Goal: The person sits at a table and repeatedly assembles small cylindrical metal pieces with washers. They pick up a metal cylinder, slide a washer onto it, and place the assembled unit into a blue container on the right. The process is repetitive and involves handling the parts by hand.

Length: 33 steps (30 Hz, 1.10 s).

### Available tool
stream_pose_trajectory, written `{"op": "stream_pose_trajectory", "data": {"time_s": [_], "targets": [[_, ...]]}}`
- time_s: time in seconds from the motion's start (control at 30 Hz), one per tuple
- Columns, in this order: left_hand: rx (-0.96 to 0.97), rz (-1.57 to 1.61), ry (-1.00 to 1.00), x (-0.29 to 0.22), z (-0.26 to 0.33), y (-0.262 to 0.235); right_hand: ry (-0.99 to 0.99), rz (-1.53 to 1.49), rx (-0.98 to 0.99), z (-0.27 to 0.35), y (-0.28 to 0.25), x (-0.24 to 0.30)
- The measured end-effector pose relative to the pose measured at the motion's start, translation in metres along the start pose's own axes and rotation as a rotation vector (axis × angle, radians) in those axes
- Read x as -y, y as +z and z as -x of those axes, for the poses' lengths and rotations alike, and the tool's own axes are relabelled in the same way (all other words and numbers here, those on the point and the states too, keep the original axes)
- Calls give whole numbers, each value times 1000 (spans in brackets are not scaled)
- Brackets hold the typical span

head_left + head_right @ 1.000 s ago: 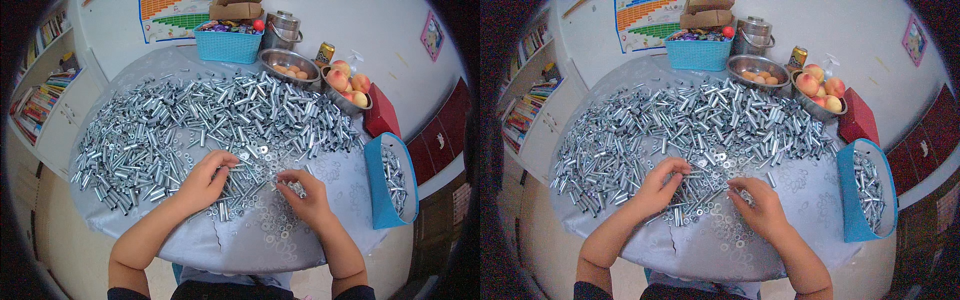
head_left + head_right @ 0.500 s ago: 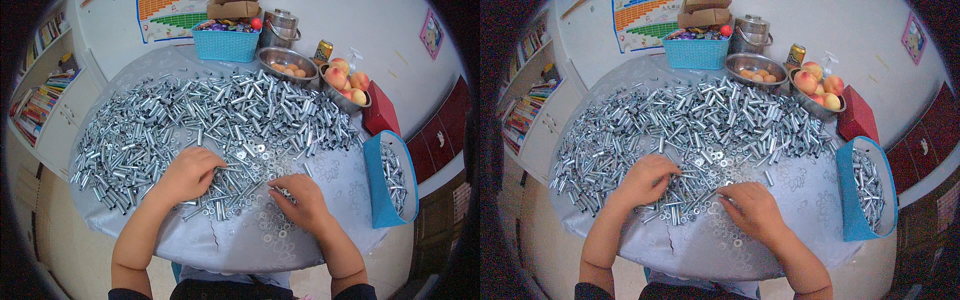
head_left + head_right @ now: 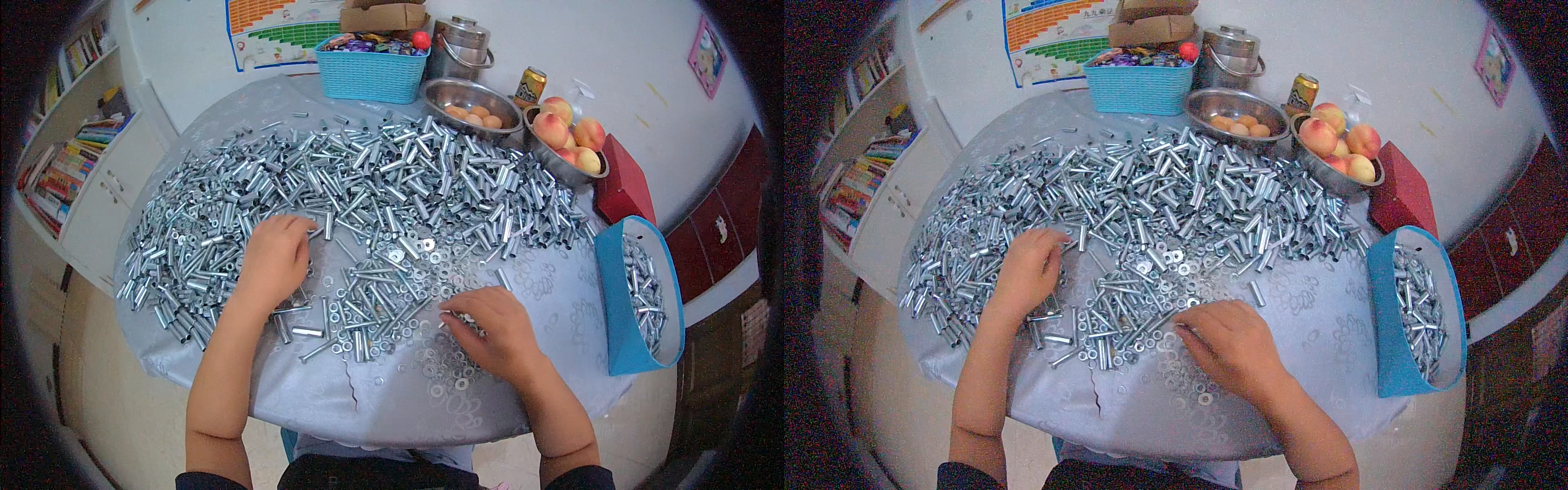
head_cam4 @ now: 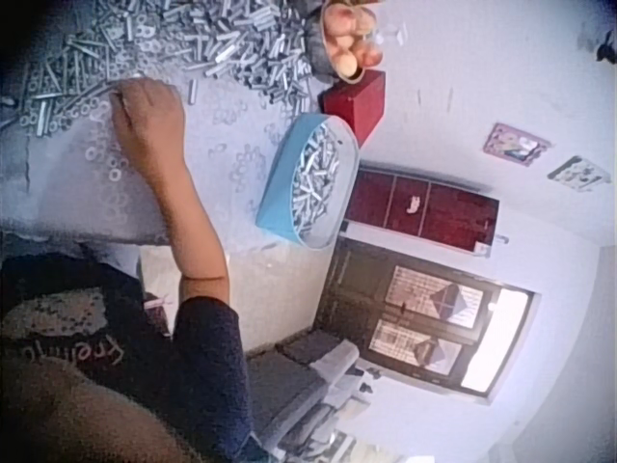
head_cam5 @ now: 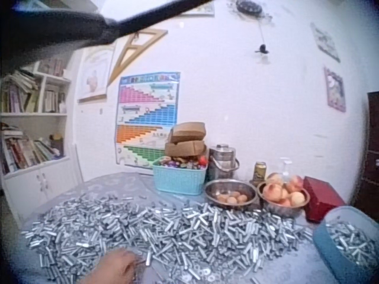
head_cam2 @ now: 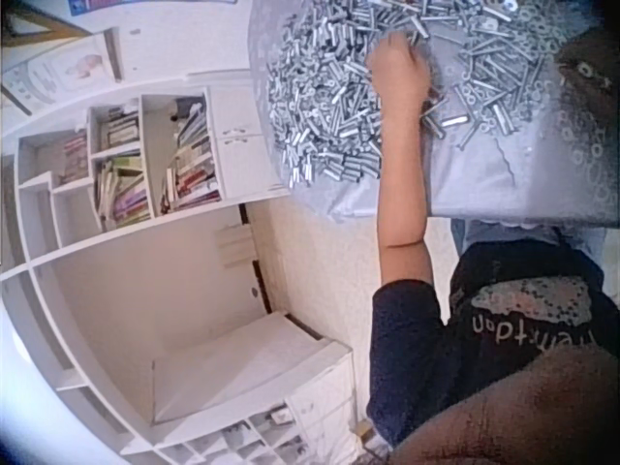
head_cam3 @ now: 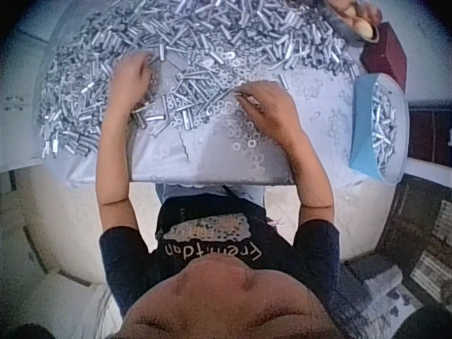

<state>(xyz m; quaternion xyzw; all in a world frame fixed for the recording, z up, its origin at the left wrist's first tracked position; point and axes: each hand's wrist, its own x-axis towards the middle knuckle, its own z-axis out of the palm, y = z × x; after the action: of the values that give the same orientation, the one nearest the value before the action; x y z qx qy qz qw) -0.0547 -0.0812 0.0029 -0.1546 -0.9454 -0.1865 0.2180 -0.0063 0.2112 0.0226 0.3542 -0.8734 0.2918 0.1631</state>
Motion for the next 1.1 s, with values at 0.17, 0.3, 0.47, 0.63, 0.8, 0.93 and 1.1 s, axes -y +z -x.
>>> {"op": "stream_pose_trajectory", "data": {"time_s": [0.17,0.3,0.47,0.63,0.8,0.93,1.1], "targets": [[-93,-12,-34,14,1,7,6,7,-21,0,2,0],[-22,140,-22,11,1,12,32,0,-9,0,3,-1],[34,295,15,-9,1,13,39,-21,-35,2,3,-10],[274,166,98,-51,-16,1,14,-13,-31,3,3,-16],[127,-52,354,-59,-59,30,-21,-46,-89,4,4,-14],[-46,-139,335,-54,-95,65,7,-33,-122,3,-1,-15],[-129,-296,100,-52,-140,89,2,-40,-147,2,-1,-15]]}}
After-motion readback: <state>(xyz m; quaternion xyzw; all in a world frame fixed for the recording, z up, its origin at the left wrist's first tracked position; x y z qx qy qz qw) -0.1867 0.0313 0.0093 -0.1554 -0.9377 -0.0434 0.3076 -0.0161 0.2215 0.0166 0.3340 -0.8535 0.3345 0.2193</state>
